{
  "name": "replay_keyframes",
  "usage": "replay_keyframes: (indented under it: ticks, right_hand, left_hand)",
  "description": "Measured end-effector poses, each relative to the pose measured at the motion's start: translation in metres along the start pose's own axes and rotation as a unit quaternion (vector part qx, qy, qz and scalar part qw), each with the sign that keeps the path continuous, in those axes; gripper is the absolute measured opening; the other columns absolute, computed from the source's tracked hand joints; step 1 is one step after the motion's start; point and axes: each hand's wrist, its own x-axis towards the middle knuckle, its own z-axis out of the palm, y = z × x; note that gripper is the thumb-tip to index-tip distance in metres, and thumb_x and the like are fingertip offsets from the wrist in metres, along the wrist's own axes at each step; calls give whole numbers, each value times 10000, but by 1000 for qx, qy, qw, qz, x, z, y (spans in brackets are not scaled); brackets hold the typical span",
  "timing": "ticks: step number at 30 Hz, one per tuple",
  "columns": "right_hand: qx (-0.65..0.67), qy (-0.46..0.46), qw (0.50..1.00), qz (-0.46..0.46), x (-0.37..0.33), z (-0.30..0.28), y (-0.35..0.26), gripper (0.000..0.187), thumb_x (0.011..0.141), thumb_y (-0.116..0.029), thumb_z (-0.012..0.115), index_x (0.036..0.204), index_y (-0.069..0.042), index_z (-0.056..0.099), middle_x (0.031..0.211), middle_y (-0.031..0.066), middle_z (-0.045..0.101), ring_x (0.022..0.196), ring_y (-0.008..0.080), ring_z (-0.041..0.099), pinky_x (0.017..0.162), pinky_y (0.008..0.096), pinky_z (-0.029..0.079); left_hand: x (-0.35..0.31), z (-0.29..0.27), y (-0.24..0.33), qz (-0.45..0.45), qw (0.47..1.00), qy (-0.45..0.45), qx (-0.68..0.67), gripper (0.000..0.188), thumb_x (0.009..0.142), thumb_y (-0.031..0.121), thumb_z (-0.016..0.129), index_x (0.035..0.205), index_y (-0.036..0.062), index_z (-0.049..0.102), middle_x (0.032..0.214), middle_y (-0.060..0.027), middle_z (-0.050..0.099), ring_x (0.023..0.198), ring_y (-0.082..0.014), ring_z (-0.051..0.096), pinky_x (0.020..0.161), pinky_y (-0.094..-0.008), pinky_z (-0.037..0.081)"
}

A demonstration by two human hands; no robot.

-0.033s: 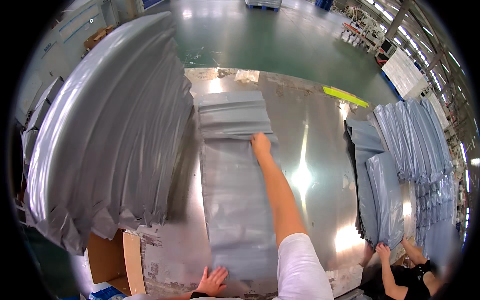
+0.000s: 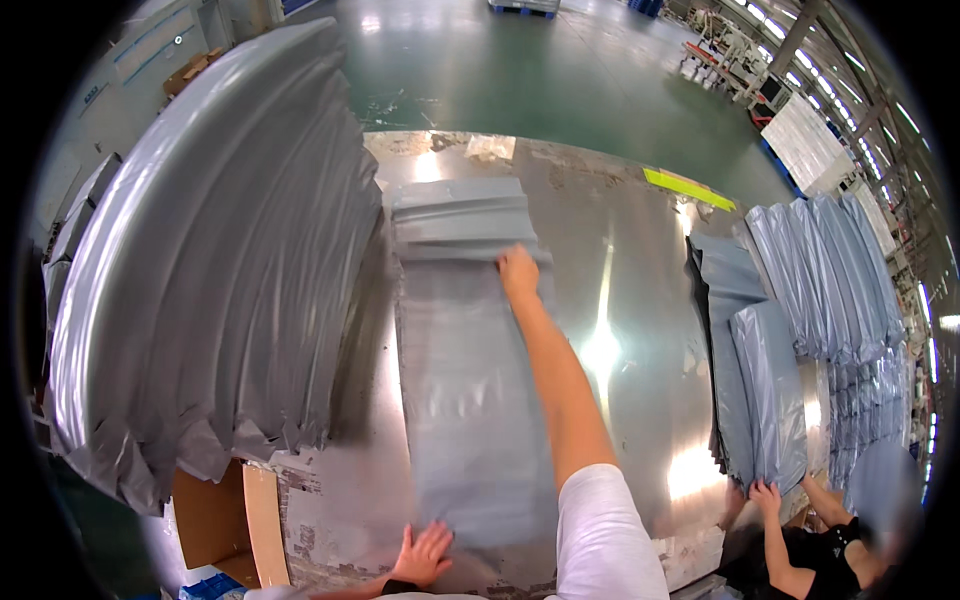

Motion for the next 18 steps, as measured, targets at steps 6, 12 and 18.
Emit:
replay_keyframes:
  ticks: [6,12,18]
  right_hand:
    - [245,100,961,-83,26,-104,-53,517,748,-125,572,1224,-89,372,1235,182,364,1082,332,418,860,373,392]
    - [-26,-49,998,-40,-220,-241,46,611,731,-148,589,1267,-80,304,1255,196,337,1165,342,323,956,398,296]
    - [-448,4,831,329,-555,-471,189,567,607,-281,643,1083,-41,451,1068,148,481,1050,309,387,803,440,342]
  left_hand:
    - [117,-40,-33,-49,994,59,82,615,795,419,446,1284,75,301,1356,-100,247,1264,-239,196,973,-583,101]
    - [143,-49,-37,-14,991,70,112,633,770,356,514,1293,79,290,1349,-80,263,1254,-241,215,993,-564,69]
    - [114,-18,-33,-58,984,87,142,605,777,341,489,1288,78,298,1369,-75,226,1250,-240,208,1007,-479,123]
